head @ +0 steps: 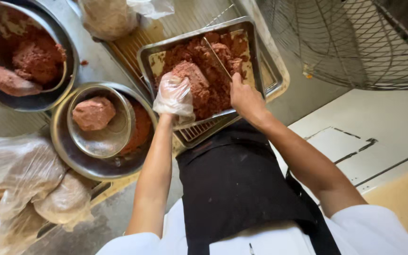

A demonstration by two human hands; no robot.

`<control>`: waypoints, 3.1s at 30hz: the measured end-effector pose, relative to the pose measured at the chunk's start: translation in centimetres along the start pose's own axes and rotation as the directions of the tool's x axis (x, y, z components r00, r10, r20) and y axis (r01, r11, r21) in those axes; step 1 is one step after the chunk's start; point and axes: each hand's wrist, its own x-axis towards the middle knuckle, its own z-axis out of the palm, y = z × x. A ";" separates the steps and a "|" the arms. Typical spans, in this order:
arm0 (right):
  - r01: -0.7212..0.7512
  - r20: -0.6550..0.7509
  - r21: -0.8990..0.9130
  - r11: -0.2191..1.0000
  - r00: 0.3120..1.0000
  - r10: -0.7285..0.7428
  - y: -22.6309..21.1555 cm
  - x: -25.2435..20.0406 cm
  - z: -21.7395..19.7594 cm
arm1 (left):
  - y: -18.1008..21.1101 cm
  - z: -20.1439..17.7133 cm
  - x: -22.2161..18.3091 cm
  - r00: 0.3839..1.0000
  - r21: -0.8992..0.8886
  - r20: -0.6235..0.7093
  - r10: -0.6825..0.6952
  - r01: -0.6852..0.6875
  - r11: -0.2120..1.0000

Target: The person portions out ground meat from a larger bowl onto a tray, using a metal spatula to scrape and move the meat.

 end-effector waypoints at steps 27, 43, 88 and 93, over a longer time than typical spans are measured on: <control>0.027 -0.009 0.000 1.000 1.000 -0.027 -1.2 -6.2 2.6 | 0.7 2.8 -2.4 0.969 -0.186 0.095 0.226 -0.206 0.961; -0.019 0.071 0.178 0.984 0.997 0.006 5.3 -0.4 5.9 | 1.1 3.0 -3.7 0.969 -0.345 0.246 0.011 0.077 0.936; 0.114 -0.234 0.174 0.978 0.970 -0.071 5.7 -2.6 4.2 | -0.1 1.2 2.8 0.590 0.445 0.438 0.678 -0.798 0.407; -0.023 -0.108 0.211 0.977 0.993 0.046 4.1 -7.0 1.1 | 1.5 0.7 1.9 0.666 0.428 0.425 0.613 -0.744 0.513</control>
